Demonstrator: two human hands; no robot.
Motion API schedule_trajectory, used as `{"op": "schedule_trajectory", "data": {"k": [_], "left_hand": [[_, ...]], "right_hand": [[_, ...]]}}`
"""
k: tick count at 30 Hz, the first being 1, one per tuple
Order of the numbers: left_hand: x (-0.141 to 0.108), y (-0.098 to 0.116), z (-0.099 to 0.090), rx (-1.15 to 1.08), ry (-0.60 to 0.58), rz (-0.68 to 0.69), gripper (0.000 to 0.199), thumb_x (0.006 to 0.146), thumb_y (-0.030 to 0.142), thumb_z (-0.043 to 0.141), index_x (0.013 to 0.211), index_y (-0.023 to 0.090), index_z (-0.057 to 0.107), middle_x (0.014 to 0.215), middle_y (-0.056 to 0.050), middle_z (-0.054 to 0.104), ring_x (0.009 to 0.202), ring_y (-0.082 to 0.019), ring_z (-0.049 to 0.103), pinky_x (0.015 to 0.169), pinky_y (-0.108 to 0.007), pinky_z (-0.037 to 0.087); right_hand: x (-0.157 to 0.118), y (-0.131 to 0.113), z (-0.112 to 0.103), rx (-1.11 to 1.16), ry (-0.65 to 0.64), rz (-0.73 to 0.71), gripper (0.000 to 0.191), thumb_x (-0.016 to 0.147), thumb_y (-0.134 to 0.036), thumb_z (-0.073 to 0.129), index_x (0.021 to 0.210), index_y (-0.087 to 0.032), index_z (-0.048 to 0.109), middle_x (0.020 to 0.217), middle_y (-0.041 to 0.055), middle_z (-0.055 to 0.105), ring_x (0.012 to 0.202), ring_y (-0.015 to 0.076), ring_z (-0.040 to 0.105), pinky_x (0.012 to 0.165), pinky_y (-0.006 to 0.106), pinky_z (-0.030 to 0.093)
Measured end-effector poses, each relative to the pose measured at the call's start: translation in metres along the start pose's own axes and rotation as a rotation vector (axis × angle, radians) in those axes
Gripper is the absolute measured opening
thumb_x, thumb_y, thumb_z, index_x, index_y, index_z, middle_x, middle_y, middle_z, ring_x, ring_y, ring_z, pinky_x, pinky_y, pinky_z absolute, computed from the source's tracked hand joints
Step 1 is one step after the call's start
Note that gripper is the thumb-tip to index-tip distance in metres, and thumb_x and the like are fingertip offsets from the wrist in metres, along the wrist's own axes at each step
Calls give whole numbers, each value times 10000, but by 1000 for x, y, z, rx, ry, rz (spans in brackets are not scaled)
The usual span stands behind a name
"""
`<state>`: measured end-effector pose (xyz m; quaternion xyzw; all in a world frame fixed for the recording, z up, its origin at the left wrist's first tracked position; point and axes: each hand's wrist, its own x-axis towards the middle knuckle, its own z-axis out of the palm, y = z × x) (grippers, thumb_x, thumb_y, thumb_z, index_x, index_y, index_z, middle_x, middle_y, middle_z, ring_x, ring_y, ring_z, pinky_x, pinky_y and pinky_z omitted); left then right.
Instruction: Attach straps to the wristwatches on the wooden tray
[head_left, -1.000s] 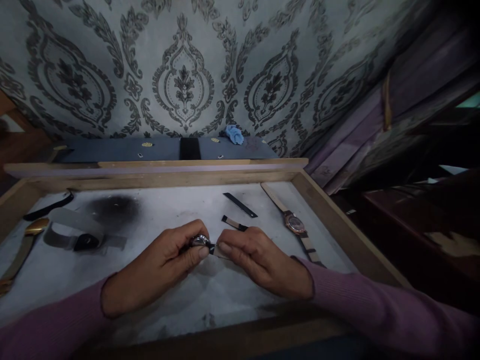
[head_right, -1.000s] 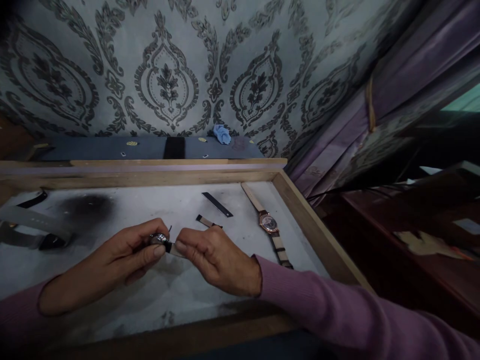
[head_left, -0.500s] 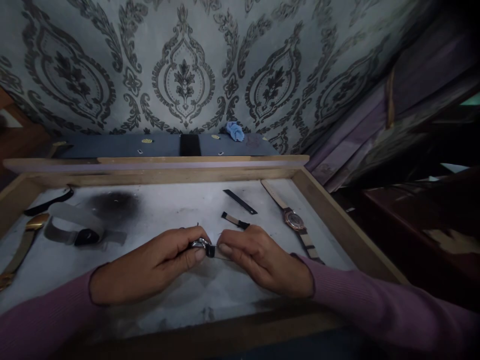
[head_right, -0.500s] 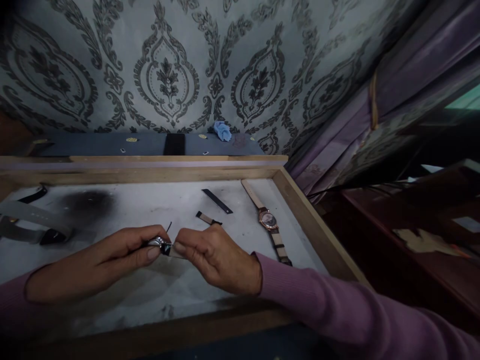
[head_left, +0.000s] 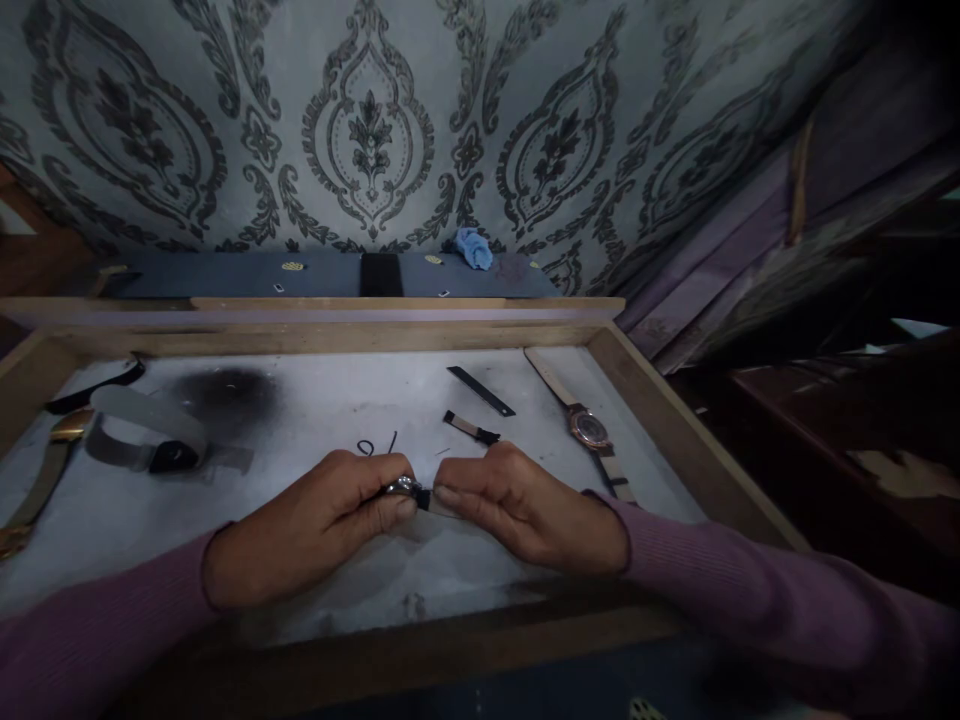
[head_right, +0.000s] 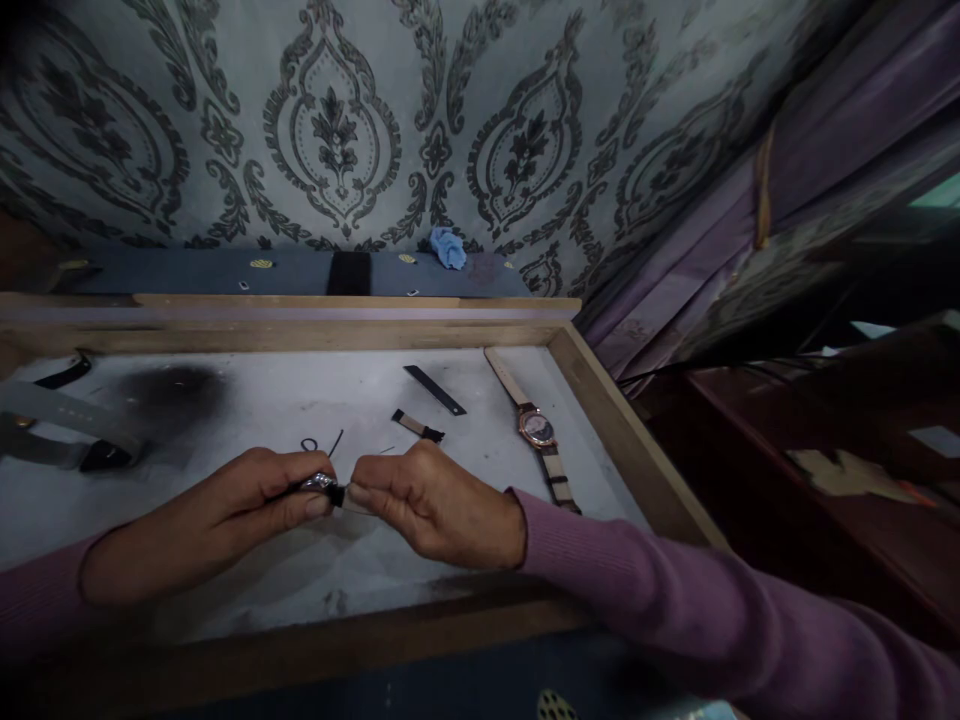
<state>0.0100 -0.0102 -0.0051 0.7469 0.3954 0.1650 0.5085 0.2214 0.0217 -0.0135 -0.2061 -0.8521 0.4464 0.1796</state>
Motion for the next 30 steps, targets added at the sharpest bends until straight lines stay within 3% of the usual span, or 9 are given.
{"op": "schedule_trajectory", "data": {"k": [15, 22, 30], "left_hand": [[3, -11, 6, 106, 43, -3, 256, 949, 297, 362, 717, 201, 412, 624, 56, 372, 564, -114, 399, 563, -248, 297], [7, -8, 2, -222, 33, -71, 240, 904, 326, 425, 710, 188, 456, 683, 35, 392, 640, -124, 390, 596, -232, 336], [9, -11, -1, -193, 54, -50, 224, 916, 322, 427, 748, 184, 483, 701, 32, 418, 669, -133, 408, 629, -246, 349]], "right_hand": [[-1, 6, 0, -197, -19, -9, 252, 939, -189, 389, 687, -192, 390, 553, -77, 286, 435, 62, 277, 452, 220, 199], [2, 8, 2, -40, 27, 17, 311, 974, -268, 355, 671, -199, 346, 546, -80, 285, 434, 56, 283, 453, 197, 238], [6, 5, 5, 120, 92, 54, 313, 981, -311, 353, 693, -192, 393, 579, -67, 306, 483, 70, 293, 461, 199, 280]]}}
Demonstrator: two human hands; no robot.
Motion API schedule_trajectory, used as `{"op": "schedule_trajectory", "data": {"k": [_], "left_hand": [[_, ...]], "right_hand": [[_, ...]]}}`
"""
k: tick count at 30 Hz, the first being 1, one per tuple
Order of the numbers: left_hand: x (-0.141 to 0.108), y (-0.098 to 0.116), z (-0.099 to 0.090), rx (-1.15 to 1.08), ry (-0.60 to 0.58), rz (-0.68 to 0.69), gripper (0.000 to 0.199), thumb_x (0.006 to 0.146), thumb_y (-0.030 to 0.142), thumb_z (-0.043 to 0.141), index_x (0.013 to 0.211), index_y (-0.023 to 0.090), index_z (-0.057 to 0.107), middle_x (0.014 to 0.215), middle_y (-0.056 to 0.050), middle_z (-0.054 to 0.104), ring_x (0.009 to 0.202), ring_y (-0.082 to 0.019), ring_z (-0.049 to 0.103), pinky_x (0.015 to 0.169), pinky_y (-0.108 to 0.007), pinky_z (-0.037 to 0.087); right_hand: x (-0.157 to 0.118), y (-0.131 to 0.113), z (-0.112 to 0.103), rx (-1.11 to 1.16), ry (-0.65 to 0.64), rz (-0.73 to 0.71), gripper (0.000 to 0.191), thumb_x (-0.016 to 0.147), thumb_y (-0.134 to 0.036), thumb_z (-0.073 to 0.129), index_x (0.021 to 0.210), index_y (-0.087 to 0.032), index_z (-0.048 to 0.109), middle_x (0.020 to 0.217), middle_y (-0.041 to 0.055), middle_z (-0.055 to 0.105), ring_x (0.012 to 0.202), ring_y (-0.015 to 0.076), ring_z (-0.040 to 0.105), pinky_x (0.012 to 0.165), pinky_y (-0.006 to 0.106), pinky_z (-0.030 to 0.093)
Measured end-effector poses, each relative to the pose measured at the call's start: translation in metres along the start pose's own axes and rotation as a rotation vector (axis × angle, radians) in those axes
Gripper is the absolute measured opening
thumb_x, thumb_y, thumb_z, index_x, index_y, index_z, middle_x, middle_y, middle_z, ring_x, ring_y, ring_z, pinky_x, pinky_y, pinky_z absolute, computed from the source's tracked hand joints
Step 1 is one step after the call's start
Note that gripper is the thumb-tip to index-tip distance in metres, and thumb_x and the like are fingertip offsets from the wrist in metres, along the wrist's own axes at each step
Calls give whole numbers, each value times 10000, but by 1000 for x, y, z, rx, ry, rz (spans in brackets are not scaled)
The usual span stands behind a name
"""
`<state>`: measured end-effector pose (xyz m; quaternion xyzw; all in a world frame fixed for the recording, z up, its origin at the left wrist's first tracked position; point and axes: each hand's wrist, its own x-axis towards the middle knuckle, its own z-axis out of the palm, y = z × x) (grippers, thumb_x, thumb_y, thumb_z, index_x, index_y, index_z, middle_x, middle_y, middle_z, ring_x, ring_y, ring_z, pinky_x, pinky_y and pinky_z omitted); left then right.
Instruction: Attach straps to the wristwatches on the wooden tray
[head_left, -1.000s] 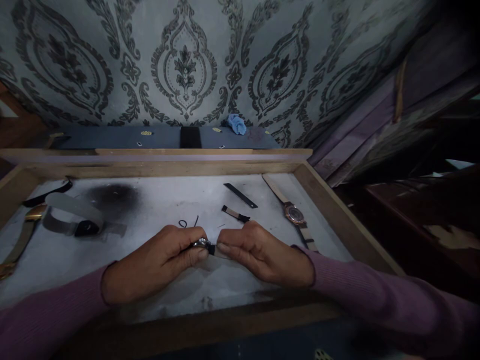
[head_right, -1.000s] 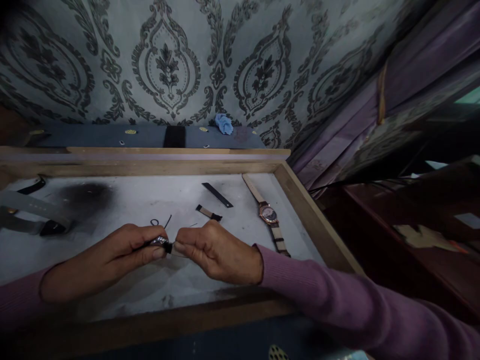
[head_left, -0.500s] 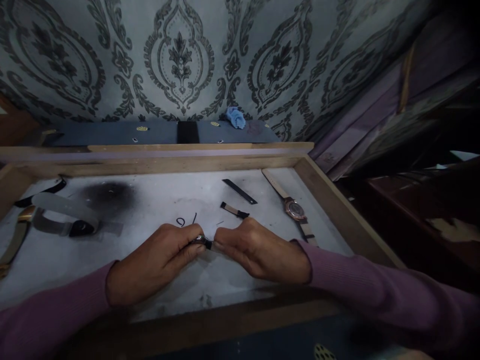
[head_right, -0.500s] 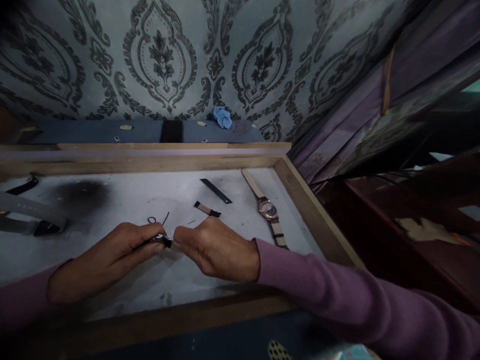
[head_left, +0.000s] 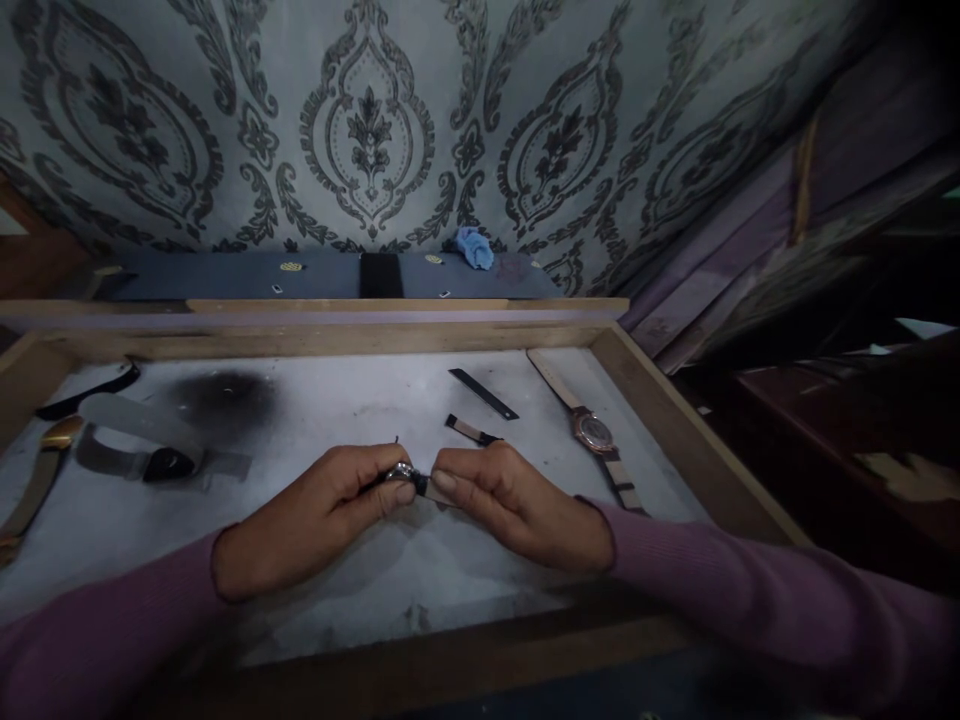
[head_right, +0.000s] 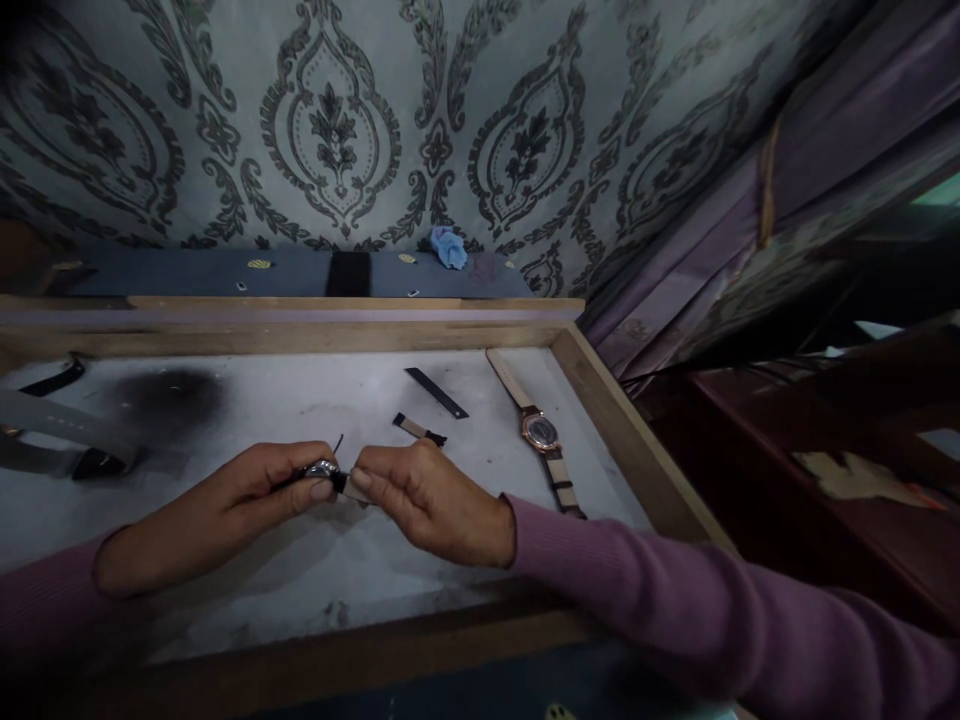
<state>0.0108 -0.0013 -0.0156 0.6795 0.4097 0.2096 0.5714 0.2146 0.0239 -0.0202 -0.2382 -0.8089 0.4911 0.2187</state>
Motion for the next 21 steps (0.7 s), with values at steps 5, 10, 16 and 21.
{"op": "schedule_trajectory", "data": {"k": [5, 10, 16, 21], "left_hand": [[-1, 2, 1, 100, 11, 9, 239, 932, 326, 406, 745, 192, 473, 681, 36, 415, 643, -135, 418, 600, -248, 335], [-5, 5, 3, 222, 7, 44, 258, 941, 290, 384, 702, 199, 418, 631, 53, 369, 573, -117, 381, 562, -244, 303], [-6, 3, 7, 282, 2, 38, 258, 937, 289, 372, 701, 197, 417, 614, 54, 372, 563, -118, 397, 556, -251, 297], [-5, 0, 8, 328, 16, 29, 250, 928, 267, 372, 695, 193, 421, 599, 57, 388, 541, -113, 408, 548, -251, 299]], "right_hand": [[1, 0, -1, 58, -15, 18, 339, 978, -354, 367, 674, -204, 353, 572, -74, 284, 474, 65, 271, 456, 198, 268], [-1, 0, -3, -1, -70, 2, 343, 977, -336, 365, 662, -209, 323, 561, -79, 267, 455, 60, 265, 452, 201, 248], [-5, 0, -5, -177, -115, -4, 302, 967, -264, 350, 672, -202, 339, 545, -79, 283, 435, 58, 288, 442, 204, 217], [-6, 2, -2, -350, -133, -22, 257, 955, -226, 366, 705, -185, 406, 530, -78, 306, 410, 60, 287, 435, 217, 190]]}}
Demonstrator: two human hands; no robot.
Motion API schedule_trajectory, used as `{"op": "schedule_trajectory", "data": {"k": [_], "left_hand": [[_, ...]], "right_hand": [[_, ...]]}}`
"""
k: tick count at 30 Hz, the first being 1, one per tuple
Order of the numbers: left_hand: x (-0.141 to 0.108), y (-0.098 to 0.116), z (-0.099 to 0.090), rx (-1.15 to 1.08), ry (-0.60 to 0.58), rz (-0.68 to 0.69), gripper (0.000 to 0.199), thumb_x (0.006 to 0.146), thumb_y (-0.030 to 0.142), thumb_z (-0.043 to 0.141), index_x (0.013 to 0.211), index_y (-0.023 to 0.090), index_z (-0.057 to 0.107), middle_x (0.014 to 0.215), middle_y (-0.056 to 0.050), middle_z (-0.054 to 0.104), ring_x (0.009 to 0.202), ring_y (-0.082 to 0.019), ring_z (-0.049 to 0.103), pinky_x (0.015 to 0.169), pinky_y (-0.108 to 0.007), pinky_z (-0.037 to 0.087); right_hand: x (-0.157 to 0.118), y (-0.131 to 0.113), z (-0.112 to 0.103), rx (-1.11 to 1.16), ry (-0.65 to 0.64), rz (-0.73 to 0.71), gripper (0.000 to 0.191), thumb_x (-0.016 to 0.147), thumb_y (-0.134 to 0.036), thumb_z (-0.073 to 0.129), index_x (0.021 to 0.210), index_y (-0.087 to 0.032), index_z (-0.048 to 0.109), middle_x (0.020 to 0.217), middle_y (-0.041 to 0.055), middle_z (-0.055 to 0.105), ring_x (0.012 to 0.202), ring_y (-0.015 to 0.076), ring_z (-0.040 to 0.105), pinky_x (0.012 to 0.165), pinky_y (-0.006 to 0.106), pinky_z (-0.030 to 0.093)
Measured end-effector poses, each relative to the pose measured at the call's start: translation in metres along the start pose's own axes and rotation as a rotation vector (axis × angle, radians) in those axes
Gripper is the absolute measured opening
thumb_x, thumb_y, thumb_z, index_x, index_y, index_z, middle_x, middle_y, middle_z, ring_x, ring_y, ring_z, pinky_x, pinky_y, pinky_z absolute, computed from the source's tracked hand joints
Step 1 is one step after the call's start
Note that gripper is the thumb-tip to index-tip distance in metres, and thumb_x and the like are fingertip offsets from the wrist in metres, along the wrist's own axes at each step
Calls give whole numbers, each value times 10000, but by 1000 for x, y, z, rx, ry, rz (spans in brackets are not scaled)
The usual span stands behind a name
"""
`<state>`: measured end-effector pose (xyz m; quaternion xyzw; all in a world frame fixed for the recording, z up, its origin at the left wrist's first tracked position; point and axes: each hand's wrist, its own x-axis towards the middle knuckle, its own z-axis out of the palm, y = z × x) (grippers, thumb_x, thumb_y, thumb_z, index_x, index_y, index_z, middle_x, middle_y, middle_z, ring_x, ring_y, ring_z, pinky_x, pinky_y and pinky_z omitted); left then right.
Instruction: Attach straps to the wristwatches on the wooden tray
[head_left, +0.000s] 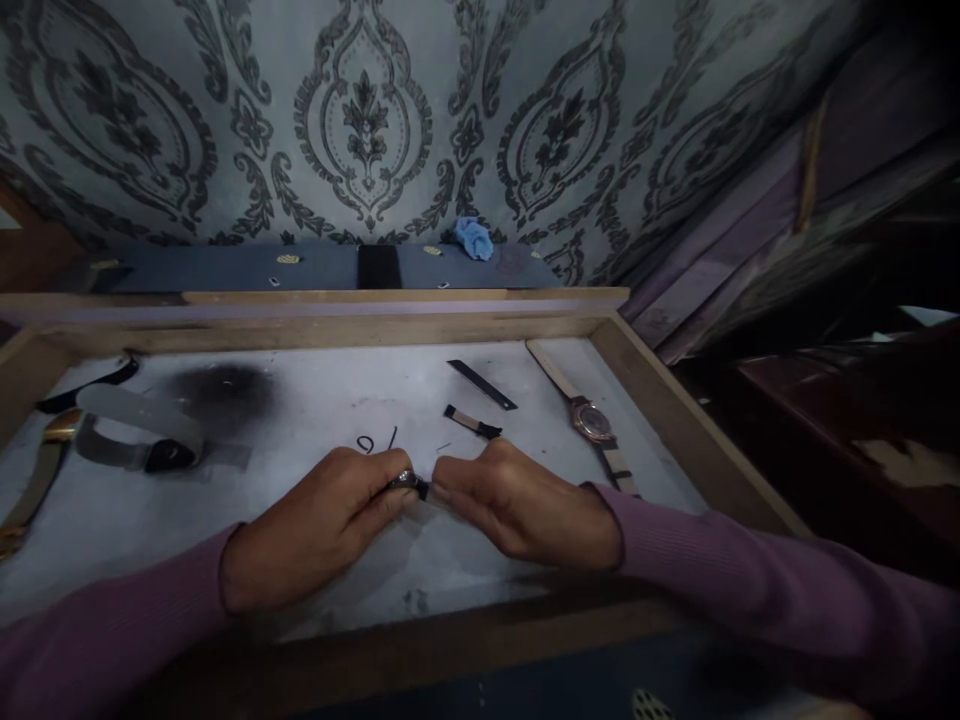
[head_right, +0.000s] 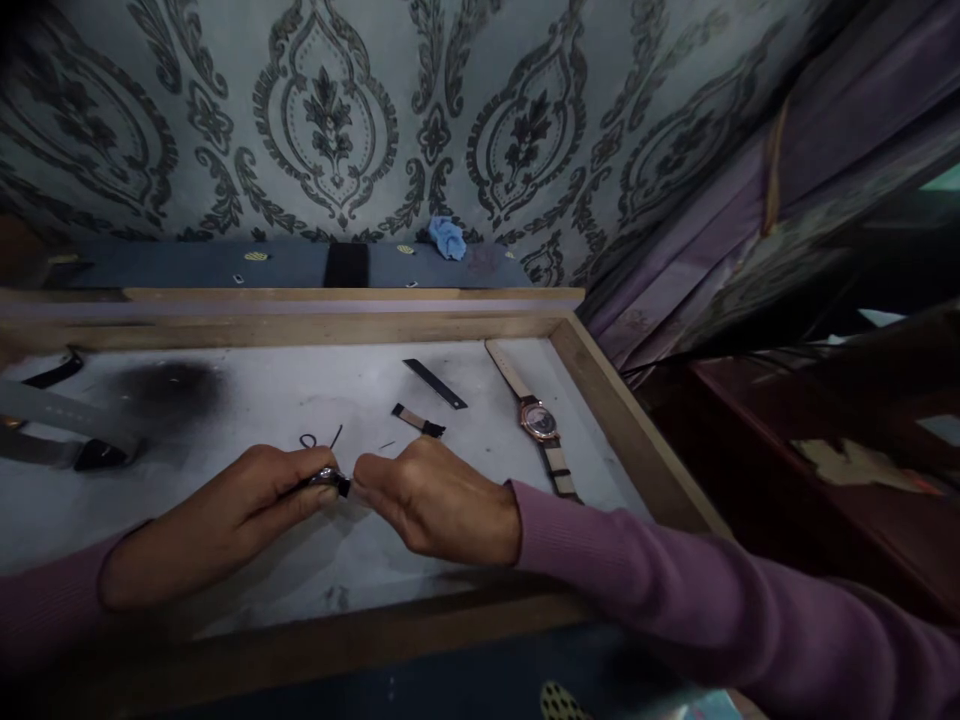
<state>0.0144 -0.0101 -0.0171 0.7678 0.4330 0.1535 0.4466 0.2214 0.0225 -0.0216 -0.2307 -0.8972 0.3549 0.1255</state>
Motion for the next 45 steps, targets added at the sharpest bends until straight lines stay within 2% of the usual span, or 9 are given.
{"op": "schedule_trajectory", "data": {"k": [5, 12, 20, 27, 30, 34, 39, 42, 45], "left_hand": [[3, -1, -1, -48, -15, -44, 258, 908, 276, 388, 667, 190, 422, 603, 51, 394, 566, -118, 414, 558, -253, 302], [4, -4, -2, -246, -65, -110, 253, 883, 332, 421, 697, 176, 492, 635, 46, 369, 600, -123, 381, 563, -256, 300], [5, -5, -5, -380, -132, -153, 260, 882, 332, 453, 672, 180, 469, 561, 78, 296, 510, -95, 277, 491, -231, 249], [2, -1, -3, -203, -45, -82, 260, 896, 324, 420, 686, 179, 471, 620, 54, 371, 575, -113, 371, 553, -251, 295], [1, -1, 0, -162, 11, -55, 268, 908, 312, 414, 675, 182, 448, 620, 53, 382, 569, -109, 375, 554, -253, 293], [1, -4, 3, -488, -49, -157, 280, 895, 337, 469, 661, 186, 446, 549, 81, 298, 489, -85, 271, 468, -228, 237], [2, -7, 4, -854, -154, -264, 289, 861, 420, 565, 720, 172, 515, 487, 119, 234, 421, -60, 135, 400, -219, 125], [3, -7, 3, -868, -179, -262, 294, 856, 424, 572, 719, 169, 521, 485, 122, 221, 423, -59, 122, 402, -220, 116], [4, -6, -2, -698, -180, -200, 271, 879, 392, 531, 720, 174, 513, 506, 107, 244, 442, -70, 175, 419, -220, 157]], "right_hand": [[0, 3, 3, -158, -8, -30, 265, 948, -193, 340, 703, -181, 441, 508, -72, 321, 412, 75, 260, 439, 241, 180], [0, 5, 2, -233, -19, -84, 254, 937, -183, 323, 707, -191, 430, 499, -68, 331, 424, 85, 266, 430, 235, 191], [-3, 8, 4, -311, 15, -163, 227, 919, -140, 327, 714, -205, 400, 508, -60, 356, 428, 91, 271, 435, 246, 192], [-1, 5, 2, -174, 24, -93, 221, 931, -159, 356, 716, -197, 393, 522, -73, 319, 415, 71, 299, 425, 217, 210], [-1, 5, 1, -219, 31, -135, 225, 931, -145, 348, 716, -202, 381, 514, -74, 332, 411, 75, 293, 431, 223, 213], [-3, 8, 1, -388, 52, -228, 235, 918, -107, 317, 714, -216, 356, 504, -70, 352, 418, 93, 263, 436, 244, 195], [-4, 8, 0, -438, 52, -265, 235, 900, -87, 320, 708, -219, 346, 501, -66, 357, 418, 97, 254, 427, 247, 202], [-3, 7, -1, -446, 35, -259, 241, 905, -83, 302, 712, -218, 355, 508, -62, 364, 419, 99, 260, 430, 247, 209], [-3, 5, 0, -414, 38, -242, 236, 903, -87, 305, 715, -217, 363, 512, -62, 353, 418, 99, 251, 435, 250, 199]]}}
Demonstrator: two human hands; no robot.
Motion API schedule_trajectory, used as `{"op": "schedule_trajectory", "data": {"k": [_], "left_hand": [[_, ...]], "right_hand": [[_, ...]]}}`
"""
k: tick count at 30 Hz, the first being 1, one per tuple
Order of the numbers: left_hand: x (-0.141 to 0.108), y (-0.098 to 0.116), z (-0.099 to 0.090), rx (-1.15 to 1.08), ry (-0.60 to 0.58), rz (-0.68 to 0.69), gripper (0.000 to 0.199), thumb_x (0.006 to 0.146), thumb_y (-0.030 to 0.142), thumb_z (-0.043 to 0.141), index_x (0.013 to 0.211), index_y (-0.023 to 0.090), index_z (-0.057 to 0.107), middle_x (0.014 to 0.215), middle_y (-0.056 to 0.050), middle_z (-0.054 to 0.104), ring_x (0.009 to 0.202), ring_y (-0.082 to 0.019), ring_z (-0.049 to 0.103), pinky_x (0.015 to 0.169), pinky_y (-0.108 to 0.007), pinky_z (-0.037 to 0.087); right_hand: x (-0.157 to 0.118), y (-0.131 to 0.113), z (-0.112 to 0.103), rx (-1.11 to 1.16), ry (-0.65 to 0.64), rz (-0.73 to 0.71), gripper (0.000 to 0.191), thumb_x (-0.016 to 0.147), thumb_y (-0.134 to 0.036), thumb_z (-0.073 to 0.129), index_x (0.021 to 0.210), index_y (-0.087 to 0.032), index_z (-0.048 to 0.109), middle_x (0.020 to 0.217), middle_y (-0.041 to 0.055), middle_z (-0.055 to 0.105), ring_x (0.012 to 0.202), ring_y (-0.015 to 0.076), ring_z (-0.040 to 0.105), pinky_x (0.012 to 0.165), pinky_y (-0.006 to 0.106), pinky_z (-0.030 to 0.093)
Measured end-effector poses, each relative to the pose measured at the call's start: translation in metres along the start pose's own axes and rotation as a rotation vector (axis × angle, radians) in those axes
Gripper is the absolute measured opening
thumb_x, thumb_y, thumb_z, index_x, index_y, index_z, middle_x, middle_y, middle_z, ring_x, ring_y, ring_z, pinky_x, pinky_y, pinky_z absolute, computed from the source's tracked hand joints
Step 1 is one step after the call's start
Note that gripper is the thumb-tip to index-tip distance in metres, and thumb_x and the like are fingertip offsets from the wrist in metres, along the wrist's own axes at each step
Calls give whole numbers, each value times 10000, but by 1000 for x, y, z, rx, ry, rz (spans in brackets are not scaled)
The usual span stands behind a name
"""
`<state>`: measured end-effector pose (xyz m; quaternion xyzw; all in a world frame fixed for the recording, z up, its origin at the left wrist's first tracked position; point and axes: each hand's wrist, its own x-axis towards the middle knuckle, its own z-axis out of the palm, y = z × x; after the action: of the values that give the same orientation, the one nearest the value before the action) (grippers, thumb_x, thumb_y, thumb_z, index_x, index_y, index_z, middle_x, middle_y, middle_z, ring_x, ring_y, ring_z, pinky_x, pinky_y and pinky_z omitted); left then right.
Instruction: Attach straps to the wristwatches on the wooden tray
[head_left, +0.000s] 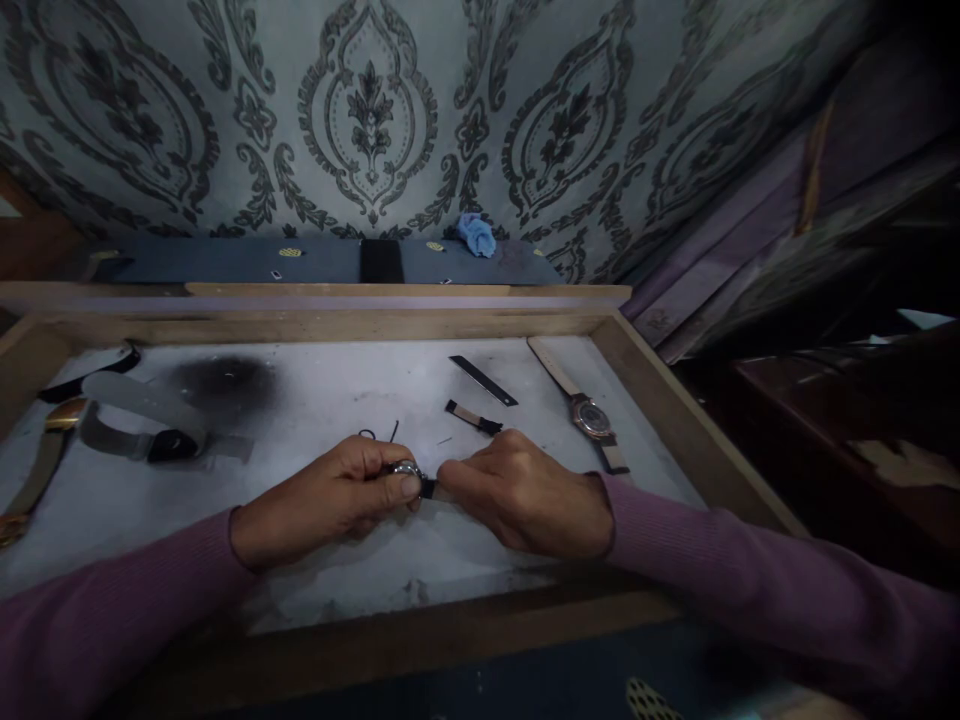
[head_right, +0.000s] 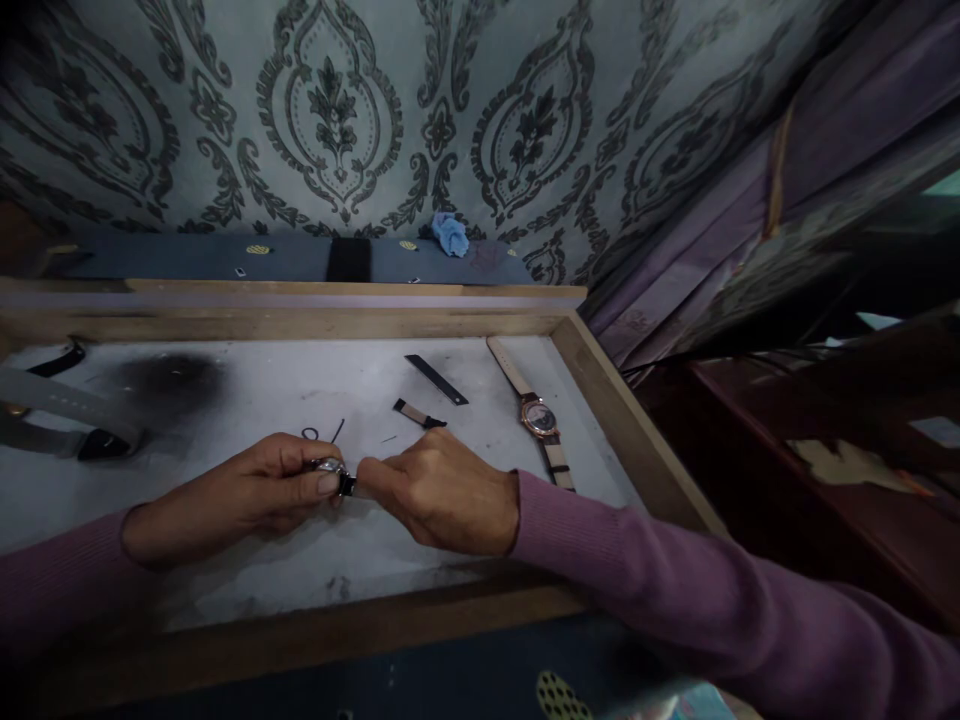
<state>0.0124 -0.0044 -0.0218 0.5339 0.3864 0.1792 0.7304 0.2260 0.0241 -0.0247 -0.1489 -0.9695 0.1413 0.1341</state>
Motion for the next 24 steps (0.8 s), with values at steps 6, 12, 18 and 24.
{"op": "schedule_trajectory", "data": {"k": [6, 12, 18, 24], "left_hand": [[-1, 9, -3, 352, 80, 212, 239, 911, 293, 447, 724, 164, 523, 664, 46, 376, 617, -107, 363, 577, -236, 307], [-2, 10, -4, 280, 38, 152, 229, 917, 325, 453, 777, 166, 538, 625, 59, 359, 574, -103, 337, 542, -232, 281], [-1, 7, -9, 0, 4, -18, 308, 910, 434, 442, 841, 163, 569, 527, 68, 414, 466, -90, 314, 469, -228, 236], [1, 6, -11, -28, 24, -4, 251, 910, 420, 465, 873, 177, 518, 565, 52, 498, 481, -91, 378, 485, -228, 290]], "right_hand": [[2, -4, 0, 304, 49, 202, 209, 939, -185, 368, 732, -202, 386, 535, -79, 296, 421, 72, 287, 438, 212, 209], [5, -3, -3, 474, 49, 247, 271, 967, -248, 357, 707, -187, 406, 541, -76, 297, 434, 63, 307, 450, 194, 236], [7, 3, -7, 559, 88, 320, 324, 974, -290, 352, 677, -180, 420, 572, -58, 333, 486, 76, 334, 486, 215, 277], [10, 9, -7, 548, 115, 398, 319, 964, -299, 367, 667, -185, 398, 592, -52, 343, 533, 86, 338, 509, 214, 295]]}}
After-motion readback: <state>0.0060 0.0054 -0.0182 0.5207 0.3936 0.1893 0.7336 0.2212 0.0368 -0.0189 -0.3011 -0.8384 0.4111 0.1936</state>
